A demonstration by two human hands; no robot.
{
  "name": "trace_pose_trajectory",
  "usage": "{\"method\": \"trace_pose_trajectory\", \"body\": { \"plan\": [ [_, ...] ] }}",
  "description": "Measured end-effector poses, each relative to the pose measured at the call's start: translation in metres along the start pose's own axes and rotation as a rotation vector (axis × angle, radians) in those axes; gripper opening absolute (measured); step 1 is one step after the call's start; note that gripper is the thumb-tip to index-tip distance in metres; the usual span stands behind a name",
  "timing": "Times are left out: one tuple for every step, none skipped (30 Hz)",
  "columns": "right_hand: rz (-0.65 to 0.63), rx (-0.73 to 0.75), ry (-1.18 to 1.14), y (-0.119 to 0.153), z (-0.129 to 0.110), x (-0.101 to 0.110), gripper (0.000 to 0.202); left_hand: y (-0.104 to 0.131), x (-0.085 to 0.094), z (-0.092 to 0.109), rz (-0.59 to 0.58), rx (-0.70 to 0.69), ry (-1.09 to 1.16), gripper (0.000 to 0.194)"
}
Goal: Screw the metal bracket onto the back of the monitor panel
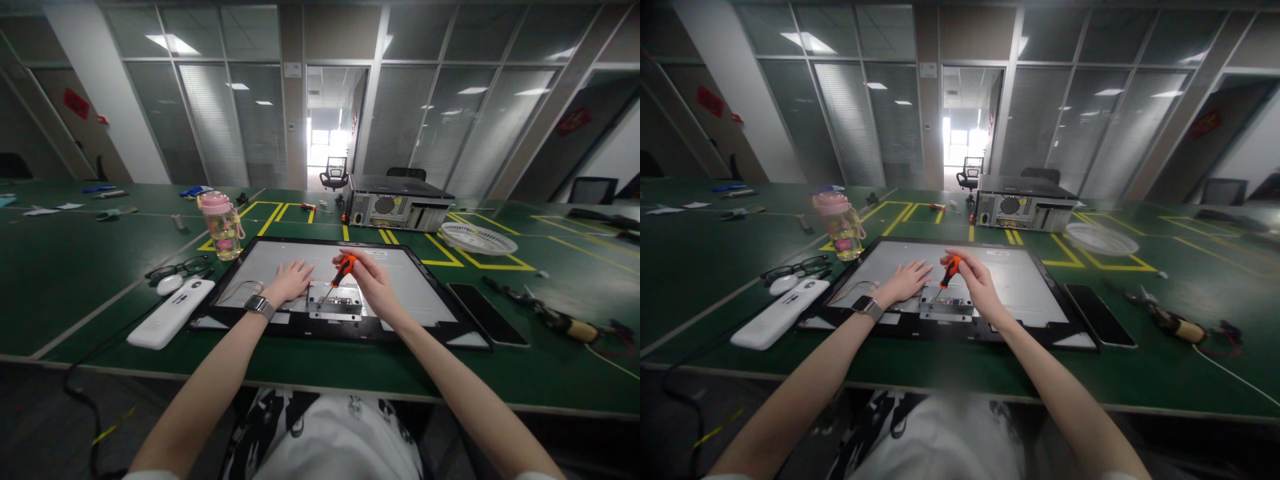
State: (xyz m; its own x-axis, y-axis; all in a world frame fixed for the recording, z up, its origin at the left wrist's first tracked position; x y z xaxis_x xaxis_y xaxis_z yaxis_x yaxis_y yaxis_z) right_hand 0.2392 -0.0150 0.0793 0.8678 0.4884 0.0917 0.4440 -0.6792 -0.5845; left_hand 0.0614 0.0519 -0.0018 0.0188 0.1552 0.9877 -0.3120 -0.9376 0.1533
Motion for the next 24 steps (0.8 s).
{"method": "trace_pose_trajectory", "body": {
  "plan": [
    [0.003, -0.012, -0.029, 0.0, 0.002, 0.001, 0.026, 0.0, 0.0, 0.0, 0.0, -0.001, -0.007, 0.049],
    [0.013, -0.025, -0.048, 0.0, 0.004, 0.002, 0.024, 0.0, 0.0, 0.0, 0.001, -0.004, -0.017, 0.049],
    [0.022, -0.04, -0.063, 0.0, 0.006, 0.002, 0.022, 0.0, 0.0, 0.001, 0.001, -0.007, -0.026, 0.049],
    [0.025, -0.054, -0.078, 0.0, 0.007, 0.003, 0.02, 0.0, 0.0, 0.001, 0.002, -0.007, -0.032, 0.049],
    [0.022, -0.063, -0.096, 0.0, 0.008, 0.002, 0.02, 0.0, 0.0, 0.001, 0.002, -0.007, -0.035, 0.049],
    [0.011, -0.071, -0.113, 0.0, 0.009, 0.002, 0.019, 0.0, 0.001, 0.001, 0.003, -0.005, -0.036, 0.049],
    [-0.002, -0.075, -0.123, 0.0, 0.009, 0.001, 0.02, 0.0, 0.001, 0.001, 0.0, -0.003, -0.033, 0.048],
    [-0.016, -0.072, -0.122, 0.0, 0.008, 0.001, 0.021, 0.0, 0.001, 0.001, -0.001, 0.0, -0.031, 0.048],
    [-0.026, -0.062, -0.111, -0.001, 0.007, 0.001, 0.022, 0.001, 0.001, 0.001, -0.001, 0.004, -0.027, 0.048],
    [-0.036, -0.047, -0.095, -0.001, 0.005, 0.001, 0.023, 0.001, 0.001, 0.001, -0.001, 0.008, -0.023, 0.049],
    [-0.048, -0.031, -0.081, -0.001, 0.004, 0.001, 0.024, 0.001, 0.001, 0.001, -0.004, 0.014, -0.018, 0.049],
    [-0.064, -0.017, -0.069, 0.0, 0.003, 0.0, 0.024, 0.001, 0.001, 0.001, -0.006, 0.019, -0.013, 0.049],
    [-0.084, -0.008, -0.062, 0.0, 0.003, -0.002, 0.025, 0.001, 0.001, 0.001, -0.007, 0.022, -0.009, 0.05],
    [-0.103, -0.002, -0.056, 0.0, 0.002, -0.004, 0.026, 0.001, 0.001, 0.001, -0.005, 0.023, -0.007, 0.05],
    [-0.113, 0.001, -0.044, 0.0, 0.002, -0.005, 0.028, 0.001, 0.001, 0.001, -0.003, 0.023, -0.006, 0.05],
    [-0.109, 0.003, -0.016, 0.001, 0.002, -0.006, 0.029, 0.001, 0.002, 0.001, -0.001, 0.021, -0.007, 0.05],
    [-0.084, 0.01, 0.032, 0.001, 0.001, -0.005, 0.029, 0.001, 0.002, 0.001, -0.001, 0.019, -0.01, 0.049],
    [-0.045, 0.021, 0.096, 0.002, -0.001, -0.003, 0.028, 0.001, 0.002, 0.002, -0.001, 0.016, -0.013, 0.049],
    [0.0, 0.038, 0.167, 0.003, -0.003, -0.001, 0.026, 0.001, 0.002, 0.002, -0.003, 0.014, -0.016, 0.049],
    [0.039, 0.056, 0.234, 0.004, -0.005, 0.0, 0.025, 0.001, 0.001, 0.002, -0.006, 0.011, -0.02, 0.049],
    [0.058, 0.072, 0.285, 0.005, -0.008, 0.001, 0.024, 0.001, 0.001, 0.002, -0.007, 0.009, -0.022, 0.049],
    [0.058, 0.084, 0.31, 0.005, -0.009, 0.0, 0.026, 0.001, 0.001, 0.002, -0.006, 0.007, -0.022, 0.049],
    [0.042, 0.09, 0.308, 0.005, -0.009, -0.001, 0.028, 0.001, 0.001, 0.002, -0.004, 0.007, -0.019, 0.05],
    [0.016, 0.088, 0.286, 0.004, -0.009, -0.002, 0.031, 0.001, 0.001, 0.001, -0.004, 0.008, -0.016, 0.05]
  ]
}}
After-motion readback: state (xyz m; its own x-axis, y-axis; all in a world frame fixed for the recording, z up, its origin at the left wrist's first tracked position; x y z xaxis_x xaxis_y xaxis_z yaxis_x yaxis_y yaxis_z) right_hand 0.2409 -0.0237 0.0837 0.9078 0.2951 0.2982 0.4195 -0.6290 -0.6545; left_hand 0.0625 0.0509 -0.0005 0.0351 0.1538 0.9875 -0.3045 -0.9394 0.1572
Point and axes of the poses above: each hand's wrist, its own y-axis away from the middle knuckle, its own x-axis out of the back of the hand, z = x × y, the point moved 7 cm from there along -y, towards the middle knuckle, and after that the axes turned 11 degrees about -z, right-handed, at the moved point
